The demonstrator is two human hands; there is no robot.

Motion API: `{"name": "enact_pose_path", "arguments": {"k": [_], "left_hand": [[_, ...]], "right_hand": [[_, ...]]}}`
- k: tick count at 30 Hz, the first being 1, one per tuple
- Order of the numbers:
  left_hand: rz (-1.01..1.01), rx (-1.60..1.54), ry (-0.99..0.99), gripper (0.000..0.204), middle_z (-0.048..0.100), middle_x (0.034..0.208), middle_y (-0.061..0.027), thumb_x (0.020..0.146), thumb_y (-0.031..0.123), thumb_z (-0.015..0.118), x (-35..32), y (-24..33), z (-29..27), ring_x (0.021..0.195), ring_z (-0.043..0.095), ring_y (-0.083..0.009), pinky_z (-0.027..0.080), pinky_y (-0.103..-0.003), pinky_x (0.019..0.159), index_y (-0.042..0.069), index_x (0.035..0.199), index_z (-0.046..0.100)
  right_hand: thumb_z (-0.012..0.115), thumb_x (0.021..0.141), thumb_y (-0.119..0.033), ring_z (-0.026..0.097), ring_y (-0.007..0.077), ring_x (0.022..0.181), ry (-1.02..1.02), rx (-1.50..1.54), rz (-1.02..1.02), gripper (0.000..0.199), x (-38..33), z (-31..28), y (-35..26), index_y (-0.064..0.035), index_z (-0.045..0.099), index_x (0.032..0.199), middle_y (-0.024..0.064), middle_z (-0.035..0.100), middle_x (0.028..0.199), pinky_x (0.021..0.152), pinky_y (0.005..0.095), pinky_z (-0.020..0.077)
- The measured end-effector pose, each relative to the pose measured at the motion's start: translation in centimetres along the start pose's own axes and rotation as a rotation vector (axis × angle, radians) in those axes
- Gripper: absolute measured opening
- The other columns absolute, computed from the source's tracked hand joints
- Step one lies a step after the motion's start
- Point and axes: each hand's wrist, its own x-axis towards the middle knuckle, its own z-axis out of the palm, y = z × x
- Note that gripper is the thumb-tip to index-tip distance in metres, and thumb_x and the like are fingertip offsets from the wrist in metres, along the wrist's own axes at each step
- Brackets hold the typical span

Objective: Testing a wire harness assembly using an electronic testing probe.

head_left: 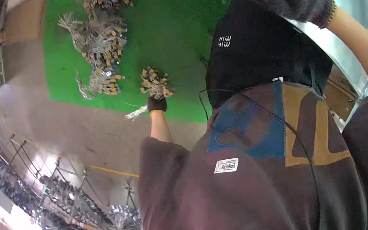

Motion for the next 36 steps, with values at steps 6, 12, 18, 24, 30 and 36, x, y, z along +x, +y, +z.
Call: {"name": "enact_pose_path", "arguments": {"k": [6,12,18,24,30,36], "left_hand": [[-0.176,-0.408,0.383,0.039,0.071,0.132,-0.0116,0.105,0.03,0.056,-6.5,5.9,-4.9,0.121,0.065,-0.0296,0.051,-0.045,0.105,0.01,0.137,0.067],[-0.306,-1.58,0.796,0.025,0.068,0.101,-0.0028,0.102,0.033,0.067,-16.1,14.8,-18.7,0.094,0.063,-0.0249,0.051,-0.044,0.085,0.009,0.109,0.069],[-0.064,-1.241,0.816,0.021,0.066,0.082,-0.011,0.086,0.017,0.072,-34.5,19.2,-35.7,0.075,0.067,-0.0285,0.053,-0.046,0.066,0.007,0.105,0.071],[0.344,-1.0,1.193,0.013,0.063,0.082,-0.011,0.105,0.017,0.059,-48.6,28.0,-47.4,0.05,0.044,-0.011,0.036,-0.028,0.045,0.006,0.103,0.067],[0.99,-1.4,1.152,0.022,0.066,0.086,-0.0116,0.113,0.024,0.055,-49.4,38.7,-52.5,0.04,0.035,-0.0058,0.029,-0.023,0.034,0.006,0.101,0.061],[1.417,-1.744,-0.359,0.022,0.055,0.069,0.0026,0.106,0.035,0.065,-36.3,45.5,-56.4,0.05,0.046,-0.0106,0.039,-0.03,0.041,0.013,0.108,0.067]], "right_hand": [[0.067,0.096,-0.032,0.07,0.0379,0.075,-0.12,0.133,0.183,0.019,0.4,-0.3,-0.7,-0.0161,0.073,0.104,0.0115,0.07,0.08,0.07,0.0492,0.0553],[0.07,0.082,-0.017,0.072,0.0338,0.07,-0.09,0.181,0.277,0.009,0.6,-0.3,-1.2,-0.0166,0.068,0.091,0.0105,0.068,0.074,0.062,0.0475,0.055],[0.073,0.082,-0.021,0.075,0.0383,0.075,-0.098,0.276,0.235,0.011,0.3,-1.8,-0.8,-0.0167,0.069,0.091,0.0141,0.07,0.076,0.062,0.0499,0.0566],[0.072,0.083,-0.02,0.072,0.0413,0.076,0.007,0.465,0.197,0.012,-2.8,-1.2,0.0,-0.0159,0.071,0.094,0.0174,0.071,0.08,0.067,0.0514,0.0565],[0.07,0.09,-0.029,0.072,0.0381,0.072,0.17,0.329,0.269,0.016,-15.6,-3.0,-0.7,-0.0141,0.072,0.095,0.0128,0.069,0.072,0.068,0.0518,0.0555],[0.063,0.102,-0.03,0.071,0.0383,0.073,0.506,0.522,0.672,0.019,-28.0,-5.4,-0.9,-0.0139,0.073,0.103,0.0127,0.073,0.08,0.069,0.0494,0.0571]]}}
